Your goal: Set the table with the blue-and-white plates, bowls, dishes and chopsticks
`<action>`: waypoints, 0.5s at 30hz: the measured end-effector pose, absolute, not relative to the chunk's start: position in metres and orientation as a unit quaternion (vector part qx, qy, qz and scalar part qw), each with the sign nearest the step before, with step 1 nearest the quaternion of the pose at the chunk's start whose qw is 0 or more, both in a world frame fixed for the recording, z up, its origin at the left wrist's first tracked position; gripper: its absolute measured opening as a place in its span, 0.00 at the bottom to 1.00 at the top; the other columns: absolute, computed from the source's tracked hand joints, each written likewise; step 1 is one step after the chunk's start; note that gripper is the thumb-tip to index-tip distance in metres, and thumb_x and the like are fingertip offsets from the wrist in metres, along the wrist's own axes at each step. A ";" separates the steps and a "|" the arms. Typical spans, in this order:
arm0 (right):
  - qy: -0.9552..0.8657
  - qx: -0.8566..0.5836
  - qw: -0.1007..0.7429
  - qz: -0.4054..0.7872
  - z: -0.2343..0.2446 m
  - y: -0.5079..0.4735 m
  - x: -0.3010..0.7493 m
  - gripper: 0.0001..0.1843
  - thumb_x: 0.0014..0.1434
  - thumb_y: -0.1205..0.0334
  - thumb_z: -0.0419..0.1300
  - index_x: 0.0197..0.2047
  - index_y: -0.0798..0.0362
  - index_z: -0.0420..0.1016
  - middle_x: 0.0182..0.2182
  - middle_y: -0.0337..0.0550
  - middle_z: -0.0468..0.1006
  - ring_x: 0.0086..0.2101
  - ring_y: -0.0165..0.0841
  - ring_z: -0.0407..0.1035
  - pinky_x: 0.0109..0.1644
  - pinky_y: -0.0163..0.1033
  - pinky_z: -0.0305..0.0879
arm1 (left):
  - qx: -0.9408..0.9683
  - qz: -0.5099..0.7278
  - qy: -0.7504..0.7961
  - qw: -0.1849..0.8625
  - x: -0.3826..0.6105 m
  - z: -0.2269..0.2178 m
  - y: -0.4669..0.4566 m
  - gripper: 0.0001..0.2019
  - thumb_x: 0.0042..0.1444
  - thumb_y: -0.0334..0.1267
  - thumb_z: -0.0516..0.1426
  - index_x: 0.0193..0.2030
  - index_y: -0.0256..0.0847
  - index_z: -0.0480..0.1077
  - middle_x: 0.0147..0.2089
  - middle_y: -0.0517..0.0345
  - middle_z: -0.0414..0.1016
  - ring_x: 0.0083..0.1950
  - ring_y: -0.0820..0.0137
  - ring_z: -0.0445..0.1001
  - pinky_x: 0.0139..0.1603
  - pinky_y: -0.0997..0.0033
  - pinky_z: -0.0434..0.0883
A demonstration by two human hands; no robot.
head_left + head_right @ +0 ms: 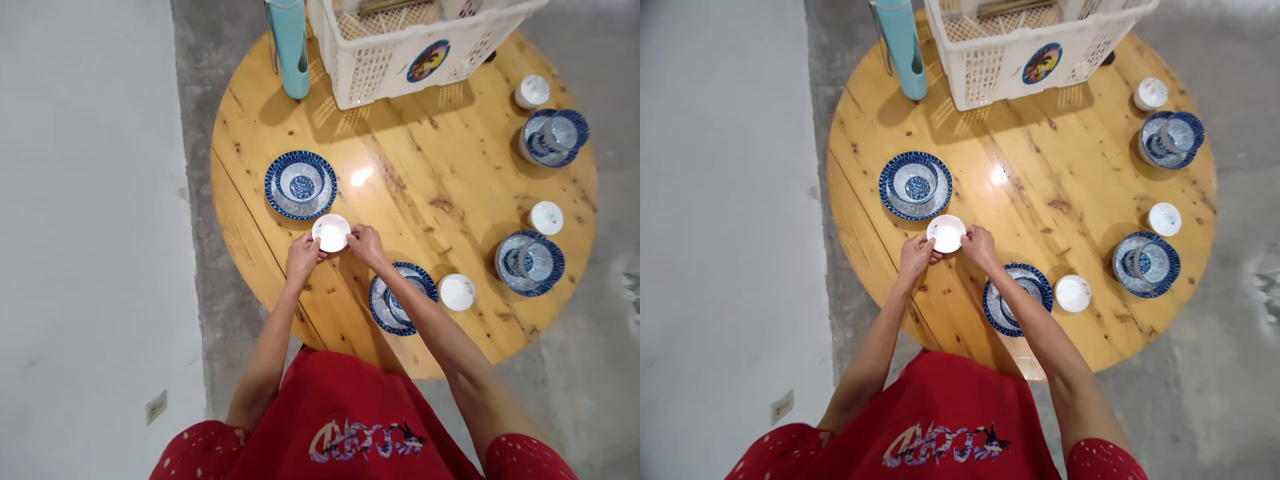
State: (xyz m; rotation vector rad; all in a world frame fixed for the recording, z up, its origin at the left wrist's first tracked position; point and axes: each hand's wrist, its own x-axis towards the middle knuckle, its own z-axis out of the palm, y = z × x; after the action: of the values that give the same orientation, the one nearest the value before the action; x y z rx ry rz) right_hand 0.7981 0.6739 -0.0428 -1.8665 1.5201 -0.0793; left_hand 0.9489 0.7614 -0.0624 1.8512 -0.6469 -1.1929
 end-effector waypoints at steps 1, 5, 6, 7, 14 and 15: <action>0.590 -0.723 0.357 -0.029 -0.043 0.675 0.798 0.12 0.59 0.64 0.55 0.39 0.56 0.79 0.32 0.46 0.82 0.36 0.37 0.75 0.38 0.35 0.63 | 0.734 -0.476 -0.260 0.408 0.950 -0.063 0.761 0.10 0.58 0.44 0.56 0.35 0.39 0.70 0.26 0.54 0.77 0.28 0.68 0.79 0.29 0.74 0.75; 0.598 -0.717 0.357 -0.037 -0.040 0.682 0.794 0.14 0.61 0.62 0.54 0.43 0.56 0.79 0.30 0.45 0.82 0.36 0.37 0.75 0.39 0.35 0.63 | 0.734 -0.482 -0.273 0.394 0.952 -0.061 0.765 0.12 0.58 0.46 0.55 0.35 0.39 0.70 0.27 0.53 0.78 0.27 0.68 0.79 0.28 0.73 0.75; 0.601 -0.715 0.355 -0.049 -0.038 0.685 0.791 0.15 0.61 0.62 0.54 0.45 0.56 0.79 0.30 0.45 0.82 0.36 0.37 0.76 0.40 0.35 0.64 | 0.733 -0.484 -0.275 0.391 0.953 -0.060 0.767 0.13 0.58 0.47 0.55 0.36 0.39 0.70 0.28 0.53 0.79 0.27 0.68 0.79 0.28 0.73 0.75; 0.604 -0.711 0.353 -0.065 -0.034 0.689 0.787 0.16 0.61 0.61 0.53 0.46 0.56 0.78 0.31 0.45 0.82 0.36 0.38 0.76 0.40 0.36 0.64 | 0.733 -0.485 -0.276 0.388 0.953 -0.059 0.770 0.13 0.59 0.48 0.55 0.36 0.39 0.70 0.29 0.53 0.79 0.27 0.69 0.79 0.28 0.74 0.75; 0.642 -0.608 0.413 -0.218 0.006 0.764 0.730 0.19 0.62 0.52 0.52 0.49 0.53 0.74 0.33 0.43 0.81 0.31 0.36 0.76 0.41 0.39 0.71 | 0.734 -0.496 -0.277 0.372 0.955 -0.057 0.774 0.15 0.59 0.51 0.55 0.36 0.39 0.69 0.30 0.52 0.79 0.26 0.71 0.77 0.28 0.74 0.74; 0.656 -0.579 0.422 -0.239 0.009 0.779 0.722 0.18 0.62 0.51 0.52 0.48 0.52 0.74 0.33 0.43 0.81 0.31 0.36 0.76 0.40 0.40 0.72 | 0.734 -0.496 -0.280 0.371 0.955 -0.058 0.771 0.15 0.58 0.50 0.54 0.35 0.39 0.69 0.30 0.52 0.79 0.26 0.70 0.78 0.27 0.74 0.74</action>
State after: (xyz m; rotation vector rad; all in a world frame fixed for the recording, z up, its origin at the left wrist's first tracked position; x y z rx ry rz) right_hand 0.7222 0.7794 0.0089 -1.4486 1.6415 -0.5992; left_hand 0.9551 0.7711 -0.0580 1.8817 -0.7171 -1.2716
